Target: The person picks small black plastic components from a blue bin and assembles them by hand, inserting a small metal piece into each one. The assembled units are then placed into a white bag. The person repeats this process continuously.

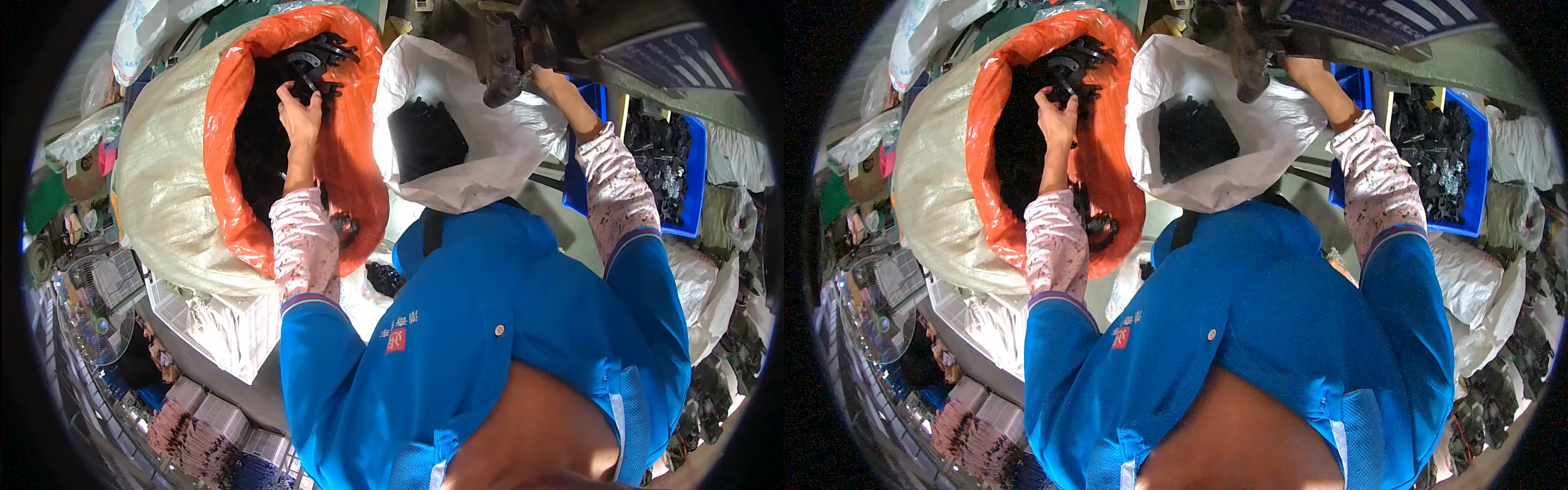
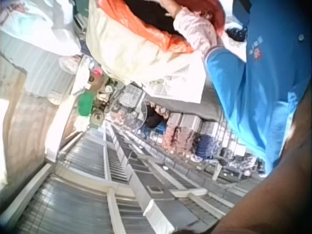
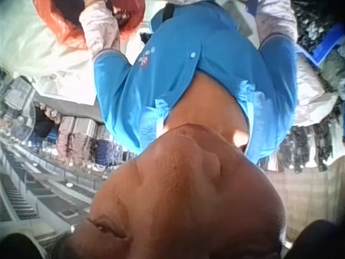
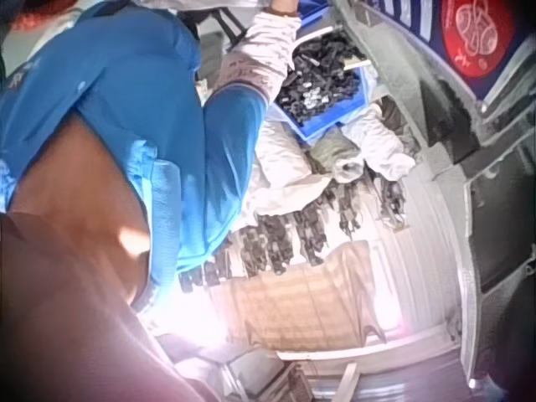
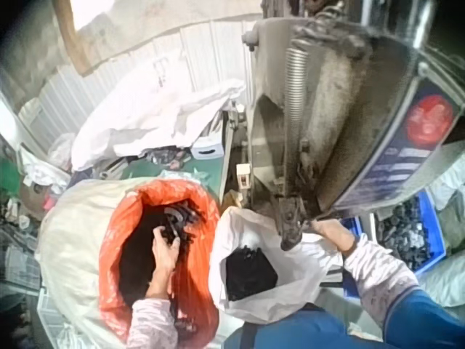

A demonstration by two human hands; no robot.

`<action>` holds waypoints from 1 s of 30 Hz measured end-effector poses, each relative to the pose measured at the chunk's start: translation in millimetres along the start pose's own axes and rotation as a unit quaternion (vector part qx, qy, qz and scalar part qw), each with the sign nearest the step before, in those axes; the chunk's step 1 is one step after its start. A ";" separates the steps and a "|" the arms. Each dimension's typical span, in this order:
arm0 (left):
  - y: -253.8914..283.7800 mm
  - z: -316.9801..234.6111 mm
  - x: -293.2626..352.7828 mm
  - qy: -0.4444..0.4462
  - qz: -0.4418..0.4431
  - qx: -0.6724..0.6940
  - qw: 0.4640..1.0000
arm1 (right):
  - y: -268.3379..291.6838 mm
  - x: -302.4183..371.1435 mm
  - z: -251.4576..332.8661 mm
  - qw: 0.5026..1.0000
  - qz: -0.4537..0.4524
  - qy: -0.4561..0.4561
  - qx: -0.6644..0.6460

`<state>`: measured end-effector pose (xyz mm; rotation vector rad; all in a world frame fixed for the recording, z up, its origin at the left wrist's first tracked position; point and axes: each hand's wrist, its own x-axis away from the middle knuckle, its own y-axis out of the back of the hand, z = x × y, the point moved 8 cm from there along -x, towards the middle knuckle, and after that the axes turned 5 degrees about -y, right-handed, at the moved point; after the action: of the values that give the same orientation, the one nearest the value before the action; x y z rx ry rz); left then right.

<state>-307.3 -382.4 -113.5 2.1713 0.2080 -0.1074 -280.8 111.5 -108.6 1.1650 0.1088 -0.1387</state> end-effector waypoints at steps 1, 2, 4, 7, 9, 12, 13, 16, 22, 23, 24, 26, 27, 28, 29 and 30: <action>-1.0 -0.8 -3.1 -0.009 -0.008 0.000 1.000 | 1.0 -2.3 -2.5 1.000 -0.020 0.015 0.006; -3.5 3.3 -3.5 -0.014 -0.018 0.002 1.000 | 0.2 -3.0 -3.0 0.998 -0.040 0.037 0.012; -5.1 8.8 0.2 0.009 -0.016 -0.024 1.000 | 13.7 3.5 0.4 0.991 -0.108 0.072 -0.022; 1.7 -0.8 35.6 0.020 0.011 -0.048 0.999 | 61.6 30.2 34.9 0.959 -0.041 -0.075 -0.270; 8.3 -6.7 60.9 0.000 0.014 -0.007 1.000 | 68.2 53.7 46.5 0.816 0.042 -0.191 -0.545; 13.8 40.4 99.6 0.161 -0.004 0.062 0.985 | 85.9 66.6 75.9 0.751 0.104 -0.142 -0.636; 7.6 62.7 116.5 0.219 -0.021 0.258 0.941 | 88.8 66.1 86.1 0.743 0.117 -0.125 -0.647; 8.7 67.1 146.4 0.229 -0.062 0.560 0.794 | 91.4 59.3 101.2 0.766 0.111 -0.057 -0.631; 27.2 -27.7 183.4 0.212 -0.015 0.684 0.698 | 39.7 46.1 50.0 0.725 0.179 -0.147 -0.648; 30.4 -33.2 189.8 0.200 -0.008 0.663 0.722 | 52.5 50.9 57.4 0.780 0.116 -0.129 -0.601; 32.3 -48.2 194.6 0.203 0.008 0.625 0.754 | 67.3 55.6 75.6 0.834 0.044 -0.118 -0.538; 33.2 -84.8 202.5 0.149 0.032 0.646 0.748 | 101.9 64.5 110.3 0.926 -0.069 -0.022 -0.371; 26.1 -93.2 205.1 0.144 0.077 0.676 0.719 | 98.3 67.3 112.8 0.949 -0.079 -0.016 -0.304; 22.5 -119.3 207.5 0.163 0.077 0.686 0.705 | 82.7 71.4 105.2 0.936 -0.067 -0.022 -0.345; 14.2 -137.8 211.1 0.143 0.096 0.706 0.687 | 88.3 86.0 104.4 0.920 -0.169 0.052 -0.351; 7.6 -153.0 213.8 0.123 0.109 0.725 0.669 | 85.5 99.2 102.5 0.928 -0.149 0.046 -0.337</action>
<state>-96.1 -237.8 -53.1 3.8190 -0.0607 0.2788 -167.4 45.1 -6.6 0.4586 0.3869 -0.2884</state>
